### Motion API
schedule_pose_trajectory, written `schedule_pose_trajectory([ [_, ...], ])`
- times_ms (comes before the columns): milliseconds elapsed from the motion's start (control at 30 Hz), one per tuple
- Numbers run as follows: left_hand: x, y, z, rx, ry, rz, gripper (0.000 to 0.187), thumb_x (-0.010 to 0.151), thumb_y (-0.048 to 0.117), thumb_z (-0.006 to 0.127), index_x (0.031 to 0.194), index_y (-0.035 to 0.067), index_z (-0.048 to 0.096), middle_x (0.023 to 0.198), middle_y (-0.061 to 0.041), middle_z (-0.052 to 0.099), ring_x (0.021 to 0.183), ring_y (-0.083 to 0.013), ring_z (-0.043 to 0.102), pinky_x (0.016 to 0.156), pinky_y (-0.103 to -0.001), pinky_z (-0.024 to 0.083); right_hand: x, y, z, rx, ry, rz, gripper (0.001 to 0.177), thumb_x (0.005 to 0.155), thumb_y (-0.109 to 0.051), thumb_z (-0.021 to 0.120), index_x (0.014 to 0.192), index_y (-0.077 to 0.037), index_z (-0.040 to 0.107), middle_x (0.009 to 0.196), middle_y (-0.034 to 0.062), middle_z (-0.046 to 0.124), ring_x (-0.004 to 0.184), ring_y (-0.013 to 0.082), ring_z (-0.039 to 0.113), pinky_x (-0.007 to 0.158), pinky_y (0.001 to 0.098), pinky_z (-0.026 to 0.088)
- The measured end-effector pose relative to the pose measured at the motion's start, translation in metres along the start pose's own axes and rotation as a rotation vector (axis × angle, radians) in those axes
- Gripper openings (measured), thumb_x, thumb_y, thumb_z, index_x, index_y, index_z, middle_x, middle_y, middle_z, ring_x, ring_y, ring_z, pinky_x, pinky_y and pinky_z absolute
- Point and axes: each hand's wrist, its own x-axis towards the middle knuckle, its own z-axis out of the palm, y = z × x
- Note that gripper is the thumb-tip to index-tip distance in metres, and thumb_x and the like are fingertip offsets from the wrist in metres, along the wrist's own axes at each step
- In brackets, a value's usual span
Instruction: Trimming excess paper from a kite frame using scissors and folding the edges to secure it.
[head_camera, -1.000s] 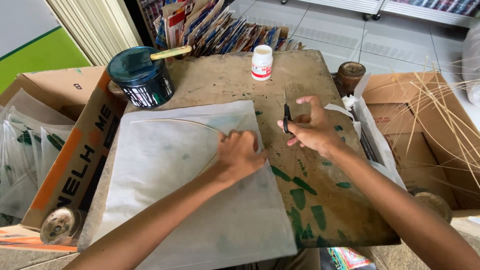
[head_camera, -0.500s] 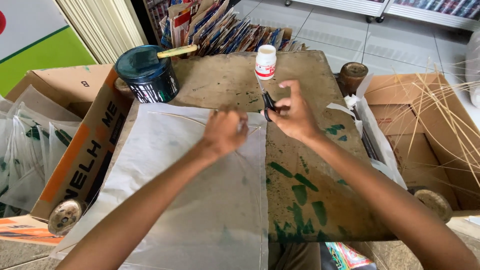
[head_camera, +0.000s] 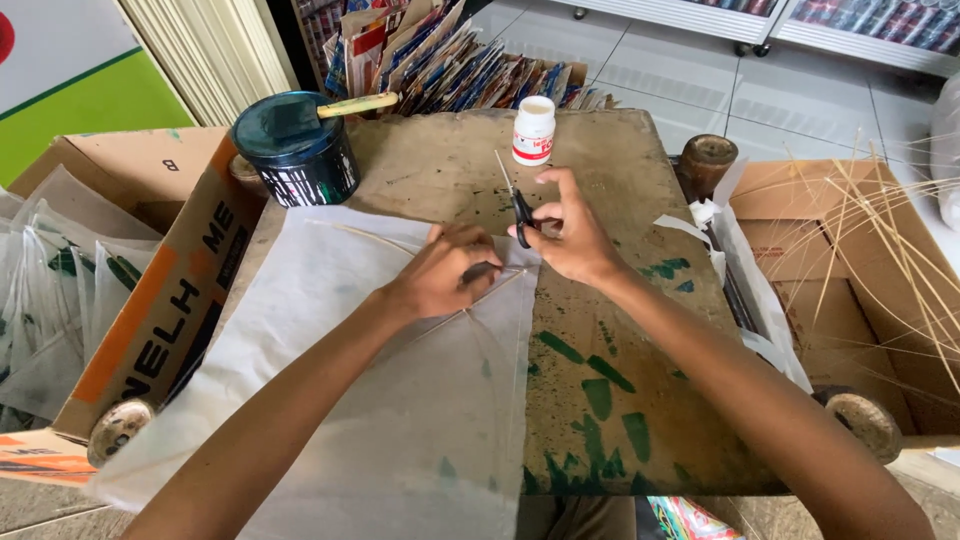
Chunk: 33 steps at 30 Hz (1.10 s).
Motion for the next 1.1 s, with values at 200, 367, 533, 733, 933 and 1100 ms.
schedule_pose_trajectory([
  [200, 0.004, 0.036, -0.012, -0.143, -0.049, 0.057, 0.002, 0.084, 0.017, 0.073, 0.084, 0.016, 0.072, 0.096, -0.003, 0.066, 0.096, -0.0277, 0.064, 0.09, -0.04, 0.039, -0.025, -0.002, -0.016, -0.09, 0.018, 0.087, 0.061, 0.089, -0.019, 0.074, 0.137, -0.025, 0.036, 0.091, 0.0079, 0.076, 0.1, 0.0245, 0.069, 0.09, 0.0369, 0.051],
  [367, 0.017, 0.028, -0.001, -0.138, -0.048, 0.009, 0.009, 0.092, 0.015, 0.066, 0.098, 0.014, 0.072, 0.101, -0.008, 0.067, 0.096, -0.0322, 0.067, 0.087, -0.044, 0.04, -0.045, -0.006, -0.026, -0.013, 0.04, 0.179, 0.059, 0.085, -0.016, 0.074, 0.134, -0.023, 0.04, 0.086, 0.0092, 0.074, 0.084, 0.0215, 0.07, 0.079, 0.0327, 0.055],
  [533, 0.025, 0.019, 0.023, -0.064, -0.018, -0.023, 0.017, 0.097, 0.014, 0.059, 0.11, 0.013, 0.07, 0.107, -0.007, 0.066, 0.099, -0.0296, 0.066, 0.087, -0.04, 0.038, -0.046, 0.016, -0.028, 0.154, 0.084, 0.216, 0.059, 0.087, -0.018, 0.076, 0.135, -0.017, 0.041, 0.086, 0.0123, 0.072, 0.082, 0.0235, 0.072, 0.072, 0.0334, 0.057],
  [733, 0.026, 0.034, 0.012, 0.002, -0.016, 0.046, 0.018, 0.099, 0.01, 0.052, 0.106, 0.006, 0.068, 0.102, -0.009, 0.059, 0.093, -0.0286, 0.061, 0.085, -0.04, 0.032, -0.038, 0.006, -0.024, 0.234, 0.049, 0.255, 0.064, 0.087, -0.019, 0.08, 0.137, -0.009, 0.042, 0.094, 0.0203, 0.068, 0.084, 0.031, 0.071, 0.072, 0.0385, 0.061],
  [933, 0.023, 0.022, 0.021, -0.073, -0.027, 0.03, 0.007, 0.097, 0.013, 0.056, 0.094, 0.009, 0.062, 0.092, -0.006, 0.055, 0.089, -0.0275, 0.057, 0.086, -0.04, 0.03, -0.043, -0.013, -0.035, 0.217, 0.04, 0.297, 0.063, 0.09, -0.018, 0.078, 0.14, -0.008, 0.041, 0.097, 0.0213, 0.068, 0.087, 0.0333, 0.072, 0.072, 0.0424, 0.062],
  [1100, 0.025, 0.031, 0.009, -0.147, -0.098, -0.006, 0.006, 0.097, 0.015, 0.057, 0.093, 0.012, 0.061, 0.087, -0.005, 0.056, 0.087, -0.0275, 0.058, 0.091, -0.043, 0.03, -0.074, -0.031, -0.068, 0.055, -0.165, 0.41, 0.073, 0.085, -0.018, 0.078, 0.144, -0.009, 0.036, 0.084, 0.023, 0.069, 0.062, 0.029, 0.065, 0.047, 0.0298, 0.05],
])
